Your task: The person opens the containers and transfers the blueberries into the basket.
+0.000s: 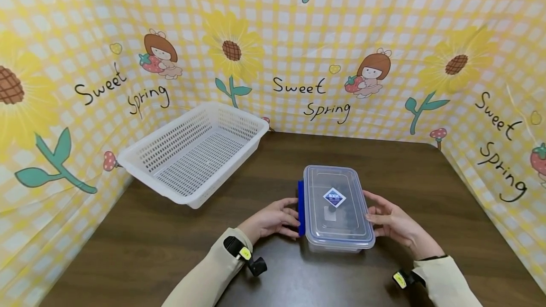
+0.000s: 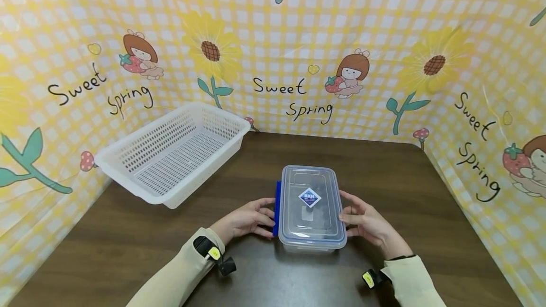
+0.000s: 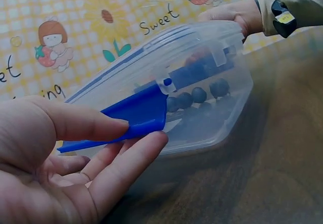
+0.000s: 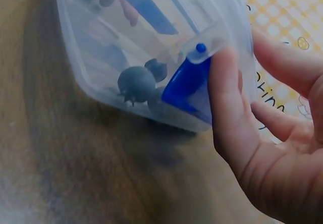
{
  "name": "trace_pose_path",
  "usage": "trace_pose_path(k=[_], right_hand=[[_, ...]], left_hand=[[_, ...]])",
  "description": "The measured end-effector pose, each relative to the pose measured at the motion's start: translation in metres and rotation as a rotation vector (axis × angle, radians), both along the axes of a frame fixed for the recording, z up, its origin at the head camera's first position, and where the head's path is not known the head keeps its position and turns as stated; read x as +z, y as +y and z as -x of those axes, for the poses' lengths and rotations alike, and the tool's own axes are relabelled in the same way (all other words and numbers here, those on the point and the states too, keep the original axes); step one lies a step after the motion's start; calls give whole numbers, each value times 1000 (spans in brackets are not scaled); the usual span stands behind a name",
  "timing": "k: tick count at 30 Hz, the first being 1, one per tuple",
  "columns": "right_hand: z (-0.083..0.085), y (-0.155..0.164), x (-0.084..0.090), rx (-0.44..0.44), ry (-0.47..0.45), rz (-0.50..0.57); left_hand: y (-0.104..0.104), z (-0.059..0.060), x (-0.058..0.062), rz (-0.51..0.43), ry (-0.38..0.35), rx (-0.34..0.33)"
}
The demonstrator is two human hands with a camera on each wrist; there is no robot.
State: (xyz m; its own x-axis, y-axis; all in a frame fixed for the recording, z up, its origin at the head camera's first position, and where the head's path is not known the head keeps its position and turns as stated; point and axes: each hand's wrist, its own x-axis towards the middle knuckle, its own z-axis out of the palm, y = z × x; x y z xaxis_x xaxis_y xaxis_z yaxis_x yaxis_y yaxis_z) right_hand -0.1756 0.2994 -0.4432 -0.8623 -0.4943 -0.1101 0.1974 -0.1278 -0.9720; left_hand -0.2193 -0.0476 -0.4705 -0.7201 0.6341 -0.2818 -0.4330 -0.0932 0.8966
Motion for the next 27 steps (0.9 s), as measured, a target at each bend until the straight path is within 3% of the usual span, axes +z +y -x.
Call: trace_pose_path(k=[6,13,19,23,27], right_hand=[[-1,4,-9,48,12,67],[-10,10,-5,49,67,76],[-22,11,6,40,109,41],[-26,8,10,7,126,8],[-27,5,9,-33,132,-31]], left_hand=[[0,-5,2,18,29,19],[-10,-8,18,103,106,30],[-8,-12,29,70,176,147],[3,-21,30,13,221,226],[12,-33,31,6,233,261]])
